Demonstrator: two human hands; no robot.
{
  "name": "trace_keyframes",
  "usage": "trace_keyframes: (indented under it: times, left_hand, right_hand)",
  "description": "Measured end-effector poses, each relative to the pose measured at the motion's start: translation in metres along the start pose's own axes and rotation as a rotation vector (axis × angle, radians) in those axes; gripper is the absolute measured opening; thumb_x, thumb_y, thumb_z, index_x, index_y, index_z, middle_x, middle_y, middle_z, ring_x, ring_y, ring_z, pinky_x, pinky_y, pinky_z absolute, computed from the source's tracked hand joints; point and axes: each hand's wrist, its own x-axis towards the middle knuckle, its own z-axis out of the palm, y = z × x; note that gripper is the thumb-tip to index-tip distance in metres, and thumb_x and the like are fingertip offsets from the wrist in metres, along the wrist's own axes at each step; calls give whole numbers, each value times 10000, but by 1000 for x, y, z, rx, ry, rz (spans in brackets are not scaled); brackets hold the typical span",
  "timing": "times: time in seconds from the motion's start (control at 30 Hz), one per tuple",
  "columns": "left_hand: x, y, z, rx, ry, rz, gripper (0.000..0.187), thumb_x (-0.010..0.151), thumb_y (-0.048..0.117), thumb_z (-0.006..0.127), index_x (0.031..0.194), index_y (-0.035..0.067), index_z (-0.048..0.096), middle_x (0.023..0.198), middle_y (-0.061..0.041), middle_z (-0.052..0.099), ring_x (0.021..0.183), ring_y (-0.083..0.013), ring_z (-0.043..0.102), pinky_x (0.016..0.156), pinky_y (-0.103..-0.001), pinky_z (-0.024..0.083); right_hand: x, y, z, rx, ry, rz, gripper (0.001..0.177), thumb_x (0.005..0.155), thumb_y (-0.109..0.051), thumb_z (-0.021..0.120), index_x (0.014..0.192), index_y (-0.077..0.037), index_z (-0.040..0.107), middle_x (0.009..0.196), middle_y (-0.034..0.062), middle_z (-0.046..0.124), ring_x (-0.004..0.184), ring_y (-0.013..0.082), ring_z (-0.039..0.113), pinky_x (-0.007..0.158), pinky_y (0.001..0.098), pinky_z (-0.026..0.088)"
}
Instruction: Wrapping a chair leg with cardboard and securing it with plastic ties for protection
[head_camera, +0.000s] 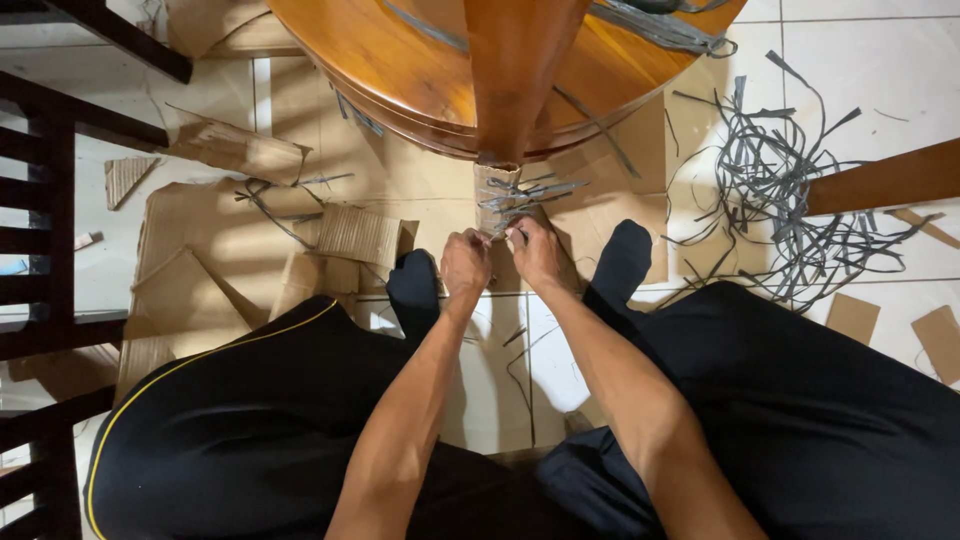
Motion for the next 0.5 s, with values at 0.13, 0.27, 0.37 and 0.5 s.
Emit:
trace_keyframes:
  times: [0.13, 0.27, 0.37, 0.5]
  left_hand:
    - [0, 6, 3, 132, 123, 112, 116, 941, 324, 678, 948, 231, 746, 993, -47, 648, 1045, -308, 660, 940, -440, 554]
    - [1, 12, 1, 125, 145, 135, 126, 926, 336, 713, 920, 232, 785, 982, -70, 633, 1037, -315, 640, 949, -425, 547]
    - [17, 0, 20, -30, 97, 38, 59, 896, 292, 749, 922, 244, 773, 931, -75, 659, 1012, -320, 686, 925, -443, 572]
    - [23, -7, 24, -26, 73, 6, 65, 901, 312, 733, 911, 307, 797, 922, -63, 736, 985, -318, 725, 889, -432, 592]
  right_hand:
    - [2, 2, 2, -7, 8, -4, 176, 991, -300, 644, 1060, -163, 730, 1062, 122, 766, 1097, 360, 695, 934, 481, 568]
    - [2, 0, -3, 5, -32, 37, 182, 992, -324, 654, 1082, -183, 726, 1099, 110, 764, 1123, 364, 685, 953, 491, 559]
    - [3, -1, -3, 2, -32, 73, 170, 987, -332, 641, 1063, -205, 724, 1052, 56, 778, 1107, 316, 701, 931, 458, 575]
    - [7, 3, 0, 9, -18, 111, 198, 990, -338, 632, 1086, -192, 727, 1077, 83, 771, 1120, 327, 693, 949, 459, 572]
